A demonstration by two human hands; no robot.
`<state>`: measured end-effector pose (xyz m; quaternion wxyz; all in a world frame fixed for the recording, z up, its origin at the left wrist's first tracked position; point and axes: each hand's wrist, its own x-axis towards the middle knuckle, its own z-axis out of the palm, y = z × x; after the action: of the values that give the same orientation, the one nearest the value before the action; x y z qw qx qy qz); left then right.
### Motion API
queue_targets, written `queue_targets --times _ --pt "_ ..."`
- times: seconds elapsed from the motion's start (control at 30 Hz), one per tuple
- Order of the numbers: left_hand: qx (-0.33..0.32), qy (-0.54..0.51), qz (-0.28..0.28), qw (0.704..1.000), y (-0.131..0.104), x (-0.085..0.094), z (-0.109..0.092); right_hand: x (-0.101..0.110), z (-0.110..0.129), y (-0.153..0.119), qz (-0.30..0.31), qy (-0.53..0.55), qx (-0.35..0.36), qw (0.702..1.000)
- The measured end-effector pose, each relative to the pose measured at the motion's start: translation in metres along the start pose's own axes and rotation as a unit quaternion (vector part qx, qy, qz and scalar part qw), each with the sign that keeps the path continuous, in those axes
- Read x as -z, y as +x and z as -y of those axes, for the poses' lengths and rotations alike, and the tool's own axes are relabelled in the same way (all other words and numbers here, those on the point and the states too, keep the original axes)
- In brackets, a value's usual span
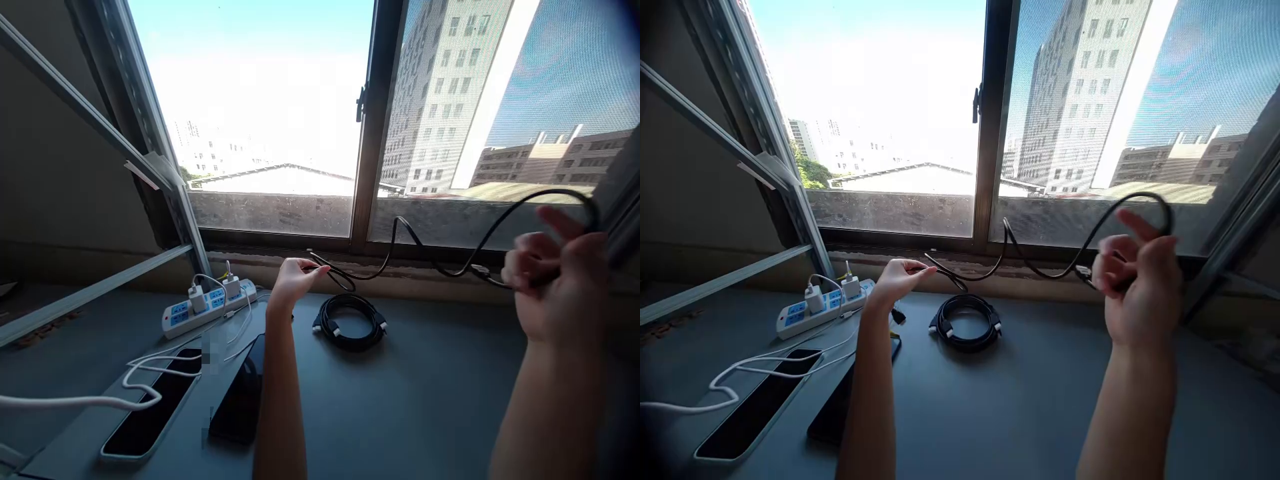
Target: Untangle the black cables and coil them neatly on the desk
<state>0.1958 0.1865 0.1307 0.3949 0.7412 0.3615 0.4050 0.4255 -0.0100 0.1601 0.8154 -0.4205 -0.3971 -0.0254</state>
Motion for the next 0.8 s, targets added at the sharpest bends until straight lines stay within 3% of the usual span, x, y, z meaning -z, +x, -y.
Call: queue_targets --times 0.13,0.2,0.3,0.53,0.8 --pt "-0.070 0.004 -0.066 0.995 0.002 -0.005 -0.009 -0.005 -0.003 -0.007 0.157 -0.118 -0.157 0.968" --pt "-0.113 0.023 -0.130 0.985 0.003 -0.007 -0.014 -0.011 -0.008 -0.009 0.210 -0.123 -0.186 0.952" --pt "-0.186 0.019 -0.206 0.961 0.002 -0.010 -0.023 -0.023 -0.017 -0.011 0.262 -0.068 -0.186 0.945" --pt "-0.302 0.078 -0.227 0.923 -0.013 -0.019 -0.044 -0.049 -0.021 -0.023 0.405 0.047 -0.169 0.897" --pt "-0.378 0.084 -0.322 0.864 -0.028 -0.036 -0.062 -0.064 -0.011 -0.039 0.463 0.094 -0.176 0.864"
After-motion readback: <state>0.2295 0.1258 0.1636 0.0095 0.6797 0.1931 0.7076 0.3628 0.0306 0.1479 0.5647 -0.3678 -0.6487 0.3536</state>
